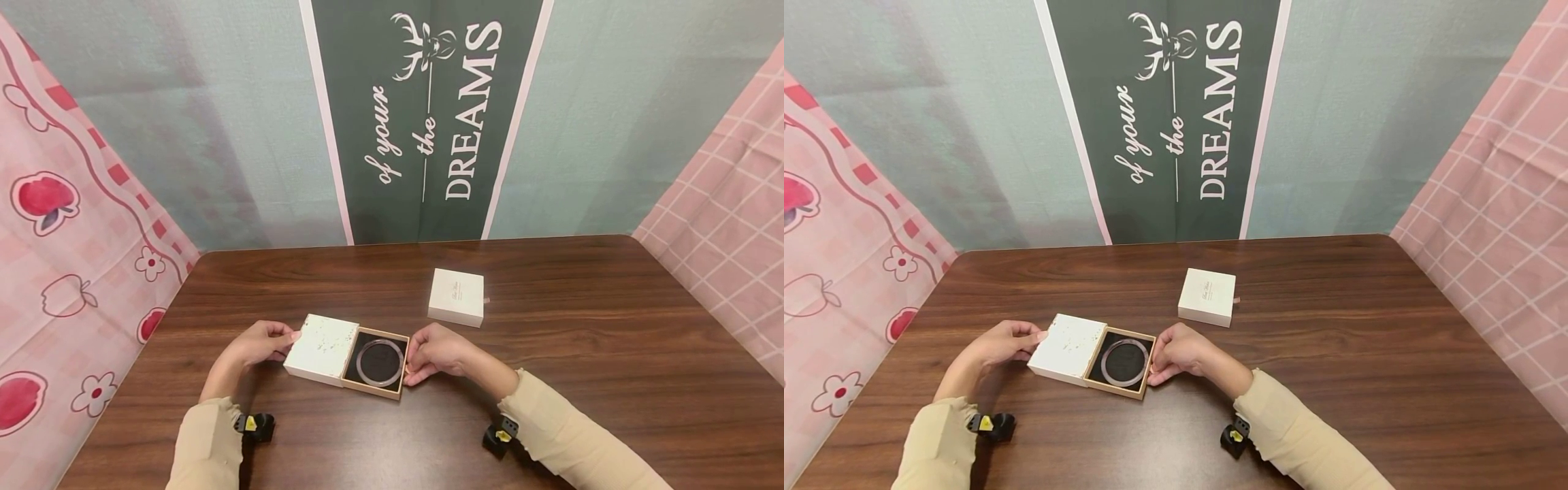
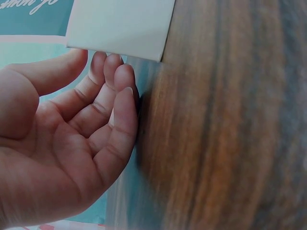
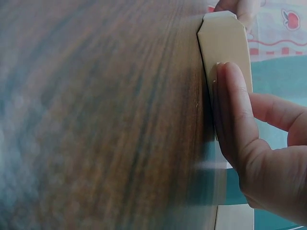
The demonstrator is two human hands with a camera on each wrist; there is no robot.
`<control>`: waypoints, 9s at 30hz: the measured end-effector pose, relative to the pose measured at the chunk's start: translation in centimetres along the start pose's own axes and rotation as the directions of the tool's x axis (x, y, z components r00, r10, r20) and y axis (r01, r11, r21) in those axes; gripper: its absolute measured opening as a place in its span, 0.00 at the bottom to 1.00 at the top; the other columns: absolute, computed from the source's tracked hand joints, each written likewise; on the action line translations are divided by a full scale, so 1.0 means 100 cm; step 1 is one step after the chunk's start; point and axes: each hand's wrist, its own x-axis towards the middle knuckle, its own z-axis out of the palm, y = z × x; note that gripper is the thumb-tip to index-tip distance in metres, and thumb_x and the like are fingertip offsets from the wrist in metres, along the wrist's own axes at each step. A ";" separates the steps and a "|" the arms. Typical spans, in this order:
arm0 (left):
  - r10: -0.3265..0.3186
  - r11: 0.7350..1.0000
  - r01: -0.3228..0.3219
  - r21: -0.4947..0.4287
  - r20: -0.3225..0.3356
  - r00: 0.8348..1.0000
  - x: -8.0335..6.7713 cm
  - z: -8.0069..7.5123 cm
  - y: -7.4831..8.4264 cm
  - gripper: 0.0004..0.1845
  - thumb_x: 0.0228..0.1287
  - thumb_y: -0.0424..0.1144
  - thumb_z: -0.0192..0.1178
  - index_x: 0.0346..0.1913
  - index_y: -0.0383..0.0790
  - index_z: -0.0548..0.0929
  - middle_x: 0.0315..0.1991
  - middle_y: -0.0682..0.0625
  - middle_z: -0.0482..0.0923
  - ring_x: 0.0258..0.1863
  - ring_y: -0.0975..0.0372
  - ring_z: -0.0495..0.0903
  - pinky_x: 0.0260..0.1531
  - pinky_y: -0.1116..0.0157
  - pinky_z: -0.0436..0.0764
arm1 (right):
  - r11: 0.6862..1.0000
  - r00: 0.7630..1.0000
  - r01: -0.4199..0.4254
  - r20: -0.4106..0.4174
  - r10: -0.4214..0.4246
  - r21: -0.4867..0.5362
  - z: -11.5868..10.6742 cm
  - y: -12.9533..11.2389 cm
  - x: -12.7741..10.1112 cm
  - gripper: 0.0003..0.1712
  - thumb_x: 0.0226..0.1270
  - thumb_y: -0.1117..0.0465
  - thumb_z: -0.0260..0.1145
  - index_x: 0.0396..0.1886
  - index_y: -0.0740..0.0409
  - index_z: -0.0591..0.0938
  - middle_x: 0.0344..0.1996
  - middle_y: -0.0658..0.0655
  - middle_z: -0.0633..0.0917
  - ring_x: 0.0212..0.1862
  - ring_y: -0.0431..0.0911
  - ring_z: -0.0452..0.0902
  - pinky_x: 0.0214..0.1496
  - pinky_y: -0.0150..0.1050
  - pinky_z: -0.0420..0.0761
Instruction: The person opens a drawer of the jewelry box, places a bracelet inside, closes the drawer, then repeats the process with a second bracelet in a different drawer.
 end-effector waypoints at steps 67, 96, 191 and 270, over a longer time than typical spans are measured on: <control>0.013 1.000 -0.013 -0.011 0.029 0.999 0.003 -0.002 -0.003 0.15 0.65 0.39 0.55 0.37 0.26 0.76 0.27 0.48 0.72 0.29 0.61 0.74 0.35 0.62 0.79 | 0.997 0.998 -0.020 0.052 0.016 0.070 0.003 -0.004 0.013 0.05 0.52 0.84 0.50 0.28 0.79 0.72 0.20 0.64 0.78 0.27 0.52 0.81 0.36 0.46 0.80; 0.012 1.000 -0.012 -0.007 0.018 1.000 0.002 -0.001 -0.002 0.15 0.65 0.39 0.55 0.37 0.26 0.77 0.27 0.48 0.72 0.28 0.61 0.74 0.34 0.61 0.79 | 0.993 0.998 0.035 0.054 -0.041 0.110 0.008 -0.001 0.015 0.05 0.54 0.83 0.51 0.29 0.79 0.72 0.21 0.64 0.79 0.26 0.51 0.81 0.37 0.46 0.80; 0.007 1.000 -0.007 -0.005 0.012 1.000 0.001 -0.001 -0.001 0.15 0.64 0.40 0.56 0.37 0.26 0.77 0.27 0.48 0.72 0.29 0.60 0.74 0.35 0.61 0.79 | 0.992 0.985 0.099 0.135 -0.109 0.084 0.035 -0.008 0.041 0.05 0.56 0.82 0.49 0.32 0.78 0.70 0.25 0.65 0.79 0.28 0.50 0.80 0.39 0.45 0.80; -0.007 1.000 0.007 -0.009 -0.007 1.000 0.001 0.001 -0.001 0.15 0.64 0.40 0.56 0.35 0.27 0.76 0.27 0.48 0.72 0.28 0.61 0.74 0.33 0.63 0.79 | 0.993 0.975 0.086 0.199 -0.100 0.076 0.046 -0.015 0.047 0.08 0.59 0.81 0.50 0.39 0.82 0.69 0.28 0.63 0.78 0.33 0.50 0.80 0.42 0.45 0.79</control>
